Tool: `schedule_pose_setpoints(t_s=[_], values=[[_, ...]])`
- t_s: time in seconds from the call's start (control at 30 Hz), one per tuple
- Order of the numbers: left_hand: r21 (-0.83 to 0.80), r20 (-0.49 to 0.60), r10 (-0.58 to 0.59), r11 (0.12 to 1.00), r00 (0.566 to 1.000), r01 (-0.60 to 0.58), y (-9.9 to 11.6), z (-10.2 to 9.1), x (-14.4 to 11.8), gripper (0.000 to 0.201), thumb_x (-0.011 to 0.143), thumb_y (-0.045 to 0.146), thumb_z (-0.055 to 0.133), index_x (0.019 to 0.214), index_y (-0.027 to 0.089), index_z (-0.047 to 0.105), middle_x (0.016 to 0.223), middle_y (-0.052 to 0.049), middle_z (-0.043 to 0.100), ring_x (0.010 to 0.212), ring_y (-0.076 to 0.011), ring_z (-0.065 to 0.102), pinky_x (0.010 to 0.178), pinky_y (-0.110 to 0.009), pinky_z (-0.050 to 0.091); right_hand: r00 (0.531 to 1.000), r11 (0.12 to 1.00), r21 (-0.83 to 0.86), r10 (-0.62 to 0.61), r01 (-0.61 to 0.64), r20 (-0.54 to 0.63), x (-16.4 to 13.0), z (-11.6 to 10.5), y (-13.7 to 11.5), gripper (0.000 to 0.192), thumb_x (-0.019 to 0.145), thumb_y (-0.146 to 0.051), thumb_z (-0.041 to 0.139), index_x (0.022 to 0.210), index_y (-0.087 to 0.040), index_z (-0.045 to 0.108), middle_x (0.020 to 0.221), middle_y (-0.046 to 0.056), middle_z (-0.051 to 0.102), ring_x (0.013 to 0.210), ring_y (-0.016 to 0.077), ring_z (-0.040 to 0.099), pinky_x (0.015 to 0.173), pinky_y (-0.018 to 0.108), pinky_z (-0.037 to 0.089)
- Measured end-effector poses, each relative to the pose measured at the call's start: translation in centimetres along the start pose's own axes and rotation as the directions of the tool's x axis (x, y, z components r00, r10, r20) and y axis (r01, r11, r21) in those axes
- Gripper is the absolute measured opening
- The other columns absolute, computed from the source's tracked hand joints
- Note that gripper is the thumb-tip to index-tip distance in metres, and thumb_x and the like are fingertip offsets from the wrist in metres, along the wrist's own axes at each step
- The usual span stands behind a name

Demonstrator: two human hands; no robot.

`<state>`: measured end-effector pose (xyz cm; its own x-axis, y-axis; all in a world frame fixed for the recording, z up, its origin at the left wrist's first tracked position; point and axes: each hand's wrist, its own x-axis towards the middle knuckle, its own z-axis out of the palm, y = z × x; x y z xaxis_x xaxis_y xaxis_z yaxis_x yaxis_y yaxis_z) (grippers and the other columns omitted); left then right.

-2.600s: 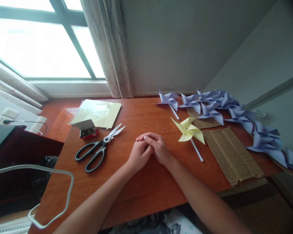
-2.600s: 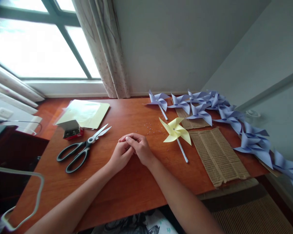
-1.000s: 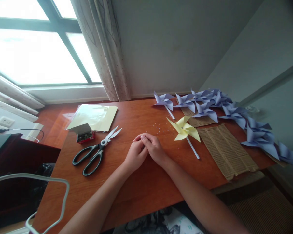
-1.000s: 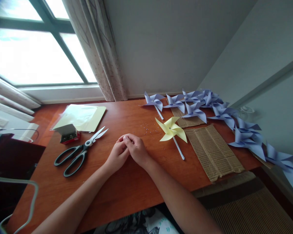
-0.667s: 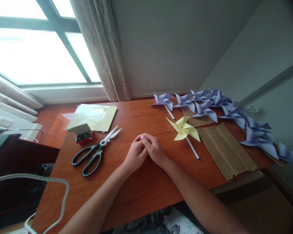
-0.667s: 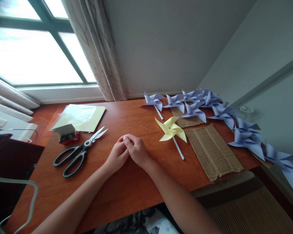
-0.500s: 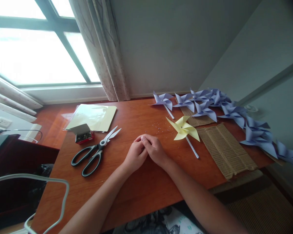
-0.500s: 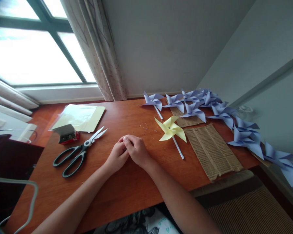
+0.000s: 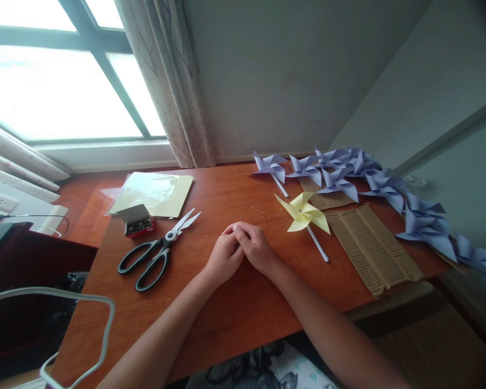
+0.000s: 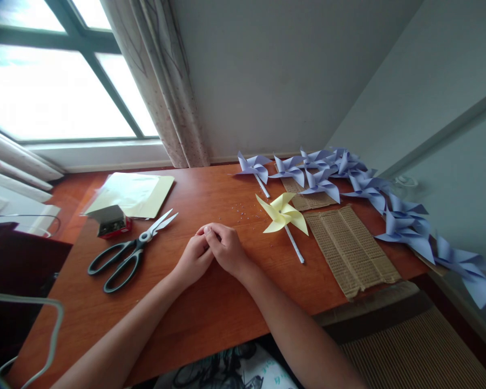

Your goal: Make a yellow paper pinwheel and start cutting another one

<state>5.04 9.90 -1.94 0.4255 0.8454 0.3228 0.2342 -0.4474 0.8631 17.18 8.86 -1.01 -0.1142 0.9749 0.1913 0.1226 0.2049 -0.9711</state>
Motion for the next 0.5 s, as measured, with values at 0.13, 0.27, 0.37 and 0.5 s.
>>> schedule_pose_setpoints(t_s=[0.13,0.27,0.37,0.5], values=[[0.000,0.005,0.002,1.000,1.000,-0.002,-0.05,0.00,0.01,0.023,0.087,0.016,0.047,0.065,0.019,0.054,0.067,-0.003,0.062,0.076,-0.0188,0.060,0.073,-0.029,0.050,1.000,1.000,-0.002,-0.013,0.013,-0.004,0.00,-0.01,0.14,0.035,0.102,-0.037,0.045,0.089,-0.019,0.071,0.088,0.005,0.074,0.086,0.0196,0.070,0.080,0.029,0.052],[0.000,0.010,0.006,1.000,1.000,-0.006,-0.02,-0.03,-0.02,0.023,0.087,0.016,0.047,0.065,0.018,0.054,0.068,-0.003,0.062,0.076,-0.0186,0.060,0.072,-0.029,0.049,1.000,1.000,-0.004,-0.017,0.017,-0.002,-0.10,-0.02,0.26,0.033,0.102,-0.035,0.044,0.090,-0.019,0.071,0.088,0.005,0.074,0.086,0.0201,0.070,0.080,0.030,0.052],[0.003,0.012,0.007,1.000,1.000,-0.007,0.05,-0.05,0.01,0.023,0.086,0.016,0.047,0.065,0.018,0.053,0.069,-0.003,0.062,0.077,-0.0185,0.060,0.071,-0.028,0.049,1.000,1.000,-0.012,-0.018,0.018,-0.004,-0.15,-0.04,0.30,0.033,0.102,-0.033,0.044,0.091,-0.019,0.071,0.088,0.005,0.074,0.086,0.0203,0.070,0.080,0.030,0.052],[0.017,0.020,0.011,1.000,1.000,-0.011,0.02,-0.09,0.07,0.022,0.086,0.015,0.046,0.065,0.018,0.052,0.071,-0.004,0.064,0.077,-0.0181,0.061,0.070,-0.027,0.049,1.000,0.999,-0.033,-0.025,0.025,-0.006,-0.07,-0.07,0.16,0.033,0.102,-0.032,0.044,0.090,-0.018,0.071,0.088,0.005,0.073,0.086,0.0195,0.070,0.080,0.029,0.052]])
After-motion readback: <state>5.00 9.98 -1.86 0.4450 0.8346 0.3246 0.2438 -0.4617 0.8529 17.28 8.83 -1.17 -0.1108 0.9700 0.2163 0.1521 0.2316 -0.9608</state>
